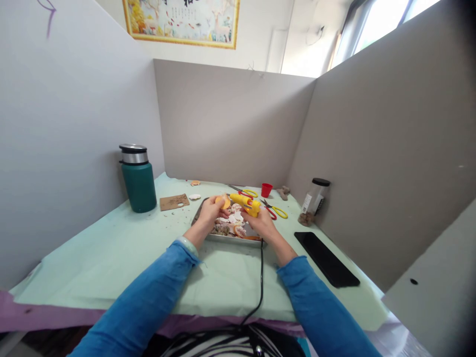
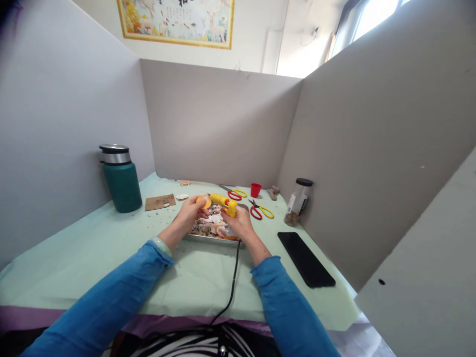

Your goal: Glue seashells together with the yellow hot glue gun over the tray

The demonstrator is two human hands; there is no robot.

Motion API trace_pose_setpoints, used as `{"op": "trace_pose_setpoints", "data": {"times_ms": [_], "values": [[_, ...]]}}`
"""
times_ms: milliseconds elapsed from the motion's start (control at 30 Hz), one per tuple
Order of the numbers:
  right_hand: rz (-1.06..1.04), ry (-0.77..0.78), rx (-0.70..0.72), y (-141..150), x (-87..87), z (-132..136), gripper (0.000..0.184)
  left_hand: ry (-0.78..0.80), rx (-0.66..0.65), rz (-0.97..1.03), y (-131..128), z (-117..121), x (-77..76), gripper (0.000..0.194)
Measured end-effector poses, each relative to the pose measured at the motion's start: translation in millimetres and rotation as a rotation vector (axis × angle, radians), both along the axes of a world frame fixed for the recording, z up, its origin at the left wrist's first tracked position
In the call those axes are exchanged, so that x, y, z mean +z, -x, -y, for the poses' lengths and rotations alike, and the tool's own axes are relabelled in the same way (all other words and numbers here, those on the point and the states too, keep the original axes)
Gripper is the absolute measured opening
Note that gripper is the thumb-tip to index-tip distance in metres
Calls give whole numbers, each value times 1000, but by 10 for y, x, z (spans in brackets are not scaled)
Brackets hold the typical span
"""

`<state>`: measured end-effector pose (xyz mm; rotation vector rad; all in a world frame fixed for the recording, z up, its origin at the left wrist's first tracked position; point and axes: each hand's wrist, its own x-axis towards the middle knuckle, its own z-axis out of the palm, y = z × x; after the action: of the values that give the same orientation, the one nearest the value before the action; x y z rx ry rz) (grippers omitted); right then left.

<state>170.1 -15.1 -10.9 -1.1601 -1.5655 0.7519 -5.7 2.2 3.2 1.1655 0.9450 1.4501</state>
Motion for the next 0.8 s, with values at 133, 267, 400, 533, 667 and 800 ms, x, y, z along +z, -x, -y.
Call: {"op": "trace_pose_setpoints", "data": {"times_ms": [133, 267, 400, 533, 667, 800], "values": [[7, -5, -5, 4, 21, 24, 29, 15, -39, -27, -7, 13, -2, 12], [5, -20, -11, -1, 14, 18, 27, 24, -56, -42, -11, 9, -6, 9], [12, 0, -19, -1, 2, 1, 25, 22, -59, -41, -17, 10, -9, 12], [13, 5, -17, 1, 12, 8, 24, 5, -57, -25, -12, 8, -16, 11], [10, 4, -14, -2, 15, 15, 23, 3, -60, -17, -1, -7, -27, 15], [20, -16, -17, -7, 10, 9, 23, 2, -77, -17, 3, -11, -30, 15]]}}
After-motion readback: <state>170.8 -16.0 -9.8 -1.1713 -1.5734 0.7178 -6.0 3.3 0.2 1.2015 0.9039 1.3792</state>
